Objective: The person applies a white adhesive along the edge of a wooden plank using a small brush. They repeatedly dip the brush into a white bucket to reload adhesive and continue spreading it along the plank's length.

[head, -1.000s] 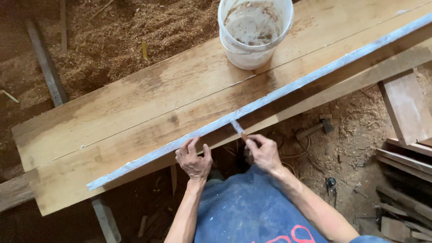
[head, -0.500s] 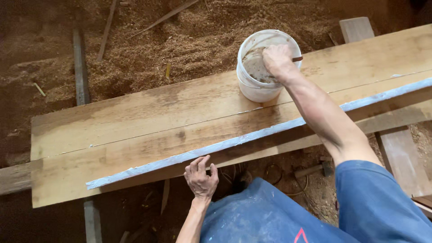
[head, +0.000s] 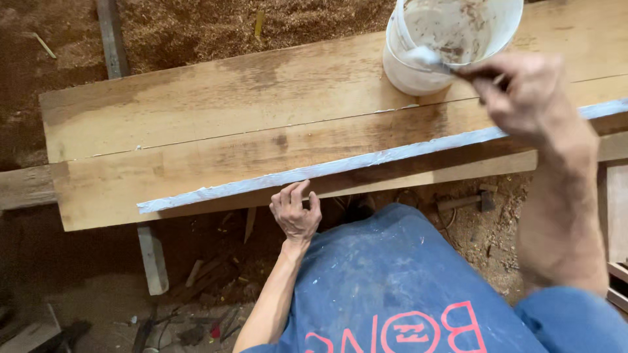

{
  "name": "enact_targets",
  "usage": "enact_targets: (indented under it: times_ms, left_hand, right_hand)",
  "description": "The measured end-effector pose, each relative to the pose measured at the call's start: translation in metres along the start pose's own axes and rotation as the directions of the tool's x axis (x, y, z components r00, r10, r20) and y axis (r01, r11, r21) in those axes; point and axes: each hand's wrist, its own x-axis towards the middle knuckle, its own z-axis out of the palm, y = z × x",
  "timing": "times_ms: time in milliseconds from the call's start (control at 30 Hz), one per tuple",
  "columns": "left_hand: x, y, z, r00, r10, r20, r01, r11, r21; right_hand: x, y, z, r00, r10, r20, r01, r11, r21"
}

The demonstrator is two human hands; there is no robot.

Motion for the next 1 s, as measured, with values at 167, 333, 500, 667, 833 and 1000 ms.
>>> enact_targets:
  times_ms: [167, 333, 500, 667, 833, 1000]
  left_hand:
    - [0.013, -0.01, 0.002, 0.996, 0.078, 0.037, -0.075, 0.995, -0.07]
    - [0.021, -0.021, -0.005, 0.983, 0.178, 0.049, -0.169, 0.975, -0.148]
    - [0.02, -0.035, -0.019, 0.971, 0.236, 0.033, -0.223, 0.95, -0.22]
    - [0.011, -0.062, -0.036, 0.977, 0.212, 0.036, -0.197, 0.95, -0.243]
    - [0.001, -0.087, -0.054, 0.983, 0.181, 0.038, -0.166, 0.954, -0.25]
    - [0.002, -0.107, -0.065, 0.989, 0.148, -0.007, -0.144, 0.955, -0.259]
  right_hand:
    - [-0.099, -0.09, 0.114, 0.984, 0.176, 0.007, -0.149, 0.812, 0.565]
    - [-0.128, -0.152, 0.207, 0.924, 0.239, -0.297, -0.037, 0.831, 0.555]
    - [-0.138, -0.186, 0.236, 0.924, 0.208, -0.32, -0.054, 0.901, 0.43]
    - [-0.129, -0.178, 0.234, 0.872, 0.274, -0.406, -0.076, 0.895, 0.44]
    - [-0.112, -0.202, 0.241, 0.876, 0.323, -0.359, -0.176, 0.905, 0.387]
    - [-0.107, -0.289, 0.258, 0.942, 0.207, -0.263, -0.102, 0.925, 0.365]
